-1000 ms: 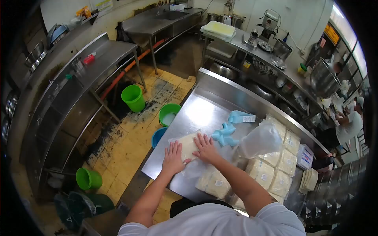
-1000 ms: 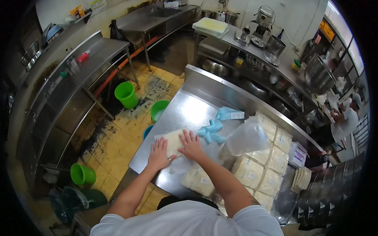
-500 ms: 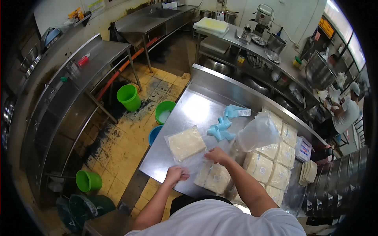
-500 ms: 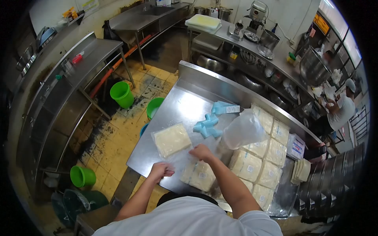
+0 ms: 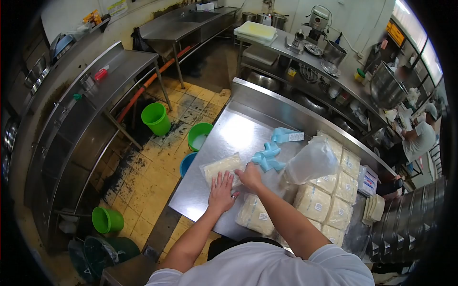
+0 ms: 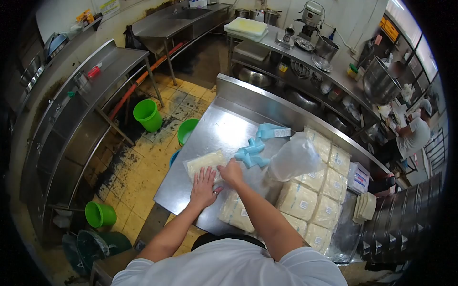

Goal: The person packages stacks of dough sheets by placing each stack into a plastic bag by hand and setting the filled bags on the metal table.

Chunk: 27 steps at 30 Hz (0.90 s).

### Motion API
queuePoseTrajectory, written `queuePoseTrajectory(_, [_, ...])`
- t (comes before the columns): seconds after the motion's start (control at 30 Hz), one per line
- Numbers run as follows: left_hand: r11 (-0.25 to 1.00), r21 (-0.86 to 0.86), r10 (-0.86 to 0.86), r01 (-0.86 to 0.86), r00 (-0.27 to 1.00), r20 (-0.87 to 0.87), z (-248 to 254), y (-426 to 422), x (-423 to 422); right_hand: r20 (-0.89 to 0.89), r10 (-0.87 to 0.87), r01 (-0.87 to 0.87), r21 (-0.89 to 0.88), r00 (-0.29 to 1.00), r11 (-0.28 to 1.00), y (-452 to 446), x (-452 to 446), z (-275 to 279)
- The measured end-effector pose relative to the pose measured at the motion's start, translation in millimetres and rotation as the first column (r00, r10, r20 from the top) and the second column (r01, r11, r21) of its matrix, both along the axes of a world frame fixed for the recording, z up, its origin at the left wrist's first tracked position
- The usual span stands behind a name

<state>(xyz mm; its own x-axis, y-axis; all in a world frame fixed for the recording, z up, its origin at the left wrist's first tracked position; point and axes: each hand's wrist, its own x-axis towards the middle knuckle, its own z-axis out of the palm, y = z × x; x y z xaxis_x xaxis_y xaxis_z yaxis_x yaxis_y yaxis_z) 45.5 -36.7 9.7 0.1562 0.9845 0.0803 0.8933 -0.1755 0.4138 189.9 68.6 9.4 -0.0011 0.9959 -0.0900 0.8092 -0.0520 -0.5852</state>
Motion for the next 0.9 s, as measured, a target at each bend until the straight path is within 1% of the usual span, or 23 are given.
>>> queuePoseTrajectory(0.07, [0.999, 0.004, 0.042, -0.043, 0.999, 0.004, 6.0, 0.1, 2.2, -0.102, 0.029, -0.054, -0.253, 0.994, 0.966, 21.3, 5.7, -16.8])
queuePoseTrajectory(0.13, [0.995, -0.011, 0.097, -0.097, 0.995, -0.009, 15.4, 5.8, 5.6, -0.287, 0.016, -0.147, -0.44, 0.958, 0.886, 24.4, 4.7, 4.4])
queuePoseTrajectory(0.17, [0.992, 0.035, 0.12, -0.125, 0.987, 0.106, 12.2, 10.5, 3.2, -0.374, -0.006, -0.203, -0.517, 0.927, 0.832, 24.5, 3.0, 27.4])
queuePoseTrajectory(0.2, [0.985, 0.074, 0.139, -0.159, 0.965, 0.223, 4.4, 15.7, -1.4, -0.499, -0.009, -0.279, -0.5, 0.867, 0.82, 15.3, -1.3, 66.4])
queuePoseTrajectory(0.23, [0.975, 0.109, 0.149, -0.196, 0.93, 0.337, 1.0, 21.1, -3.4, -0.573, -0.016, -0.312, -0.469, 0.819, 0.826, 9.3, -6.4, 84.6])
queuePoseTrajectory(0.27, [0.944, 0.121, 0.221, -0.307, 0.862, 0.456, 21.7, 20.1, -1.8, -0.642, -0.023, -0.34, -0.436, 0.766, 0.833, 3.6, -10.5, 96.5])
queuePoseTrajectory(0.3, [0.947, -0.016, 0.27, -0.32, 0.773, 0.574, 33.9, 20.9, -4.1, -0.707, -0.031, -0.364, -0.4, 0.707, 0.841, -2.0, -9.4, 107.5])
queuePoseTrajectory(0.37, [0.918, -0.282, 0.393, -0.279, 0.548, 0.738, 49.3, 23.9, -16.8, -0.815, -0.006, -0.385, -0.28, 0.58, 0.879, -8.6, 8.8, 139.5])
queuePoseTrajectory(0.4, [0.85, -0.49, 0.528, -0.197, 0.332, 0.782, 51.9, 21.4, -20.5, -0.859, 0.01, -0.386, -0.22, 0.512, 0.896, -15.9, 21.5, 145.2])
queuePoseTrajectory(0.43, [0.834, -0.544, 0.55, -0.091, 0.074, 0.832, 59.1, 11.3, -15.3, -0.782, 0.025, -0.285, -0.197, 0.622, 0.938, -24.1, 36.8, 140.1])
queuePoseTrajectory(0.47, [0.824, -0.565, 0.559, 0.023, -0.189, 0.807, 67.5, 1.1, -10.6, -0.691, 0.028, -0.187, -0.156, 0.722, 0.97, -31.8, 53.7, 132.8])
queuePoseTrajectory(0.5, [0.822, -0.553, 0.552, 0.139, -0.434, 0.712, 73.2, -5.8, -6.3, -0.587, 0.019, -0.093, -0.096, 0.809, 0.991, -40.2, 68.2, 128.7])
queuePoseTrajectory(0.53, [0.812, -0.501, 0.58, 0.299, -0.509, 0.636, 67.4, -15.8, -4.4, -0.529, -0.087, -0.032, -0.21, 0.844, 0.977, -59.4, 78.5, 138.0])
queuePoseTrajectory(0.6, [0.826, -0.419, 0.562, 0.377, -0.61, 0.558, 64.0, -38.4, 11.8, -0.616, -0.289, -0.013, -0.438, 0.732, 0.899, -96.4, 101.2, 119.6])
queuePoseTrajectory(0.63, [0.83, -0.376, 0.556, 0.411, -0.656, 0.51, 68.7, -48.8, 22.4, -0.714, -0.389, -0.124, -0.551, 0.582, 0.825, -120.1, 106.9, 118.0])
queuePoseTrajectory(0.67, [0.832, -0.369, 0.553, 0.414, -0.663, 0.504, 77.5, -59.0, 31.1, -0.762, -0.5, -0.258, -0.624, 0.412, 0.737, -143.8, 110.9, 115.9])
queuePoseTrajectory(0.7, [0.824, -0.351, 0.567, 0.445, -0.666, 0.485, 80.5, -65.6, 33.4, -0.798, -0.555, -0.372, -0.601, 0.234, 0.708, -158.0, 113.5, 112.9])
queuePoseTrajectory(0.77, [0.808, -0.309, 0.589, 0.501, -0.676, 0.442, 82.4, -73.7, 36.2, -0.818, -0.53, -0.297, -0.575, 0.223, 0.763, -174.7, 129.8, 114.0])
queuePoseTrajectory(0.87, [0.78, -0.436, 0.626, 0.449, -0.545, 0.558, 71.8, -72.3, 29.4, -0.84, -0.399, -0.179, -0.485, 0.369, 0.856, -180.3, 154.9, 120.1])
queuePoseTrajectory(0.9, [0.778, -0.456, 0.628, 0.432, -0.501, 0.596, 67.5, -73.8, 28.0, -0.841, -0.381, -0.186, -0.475, 0.384, 0.86, -183.2, 159.5, 119.3])
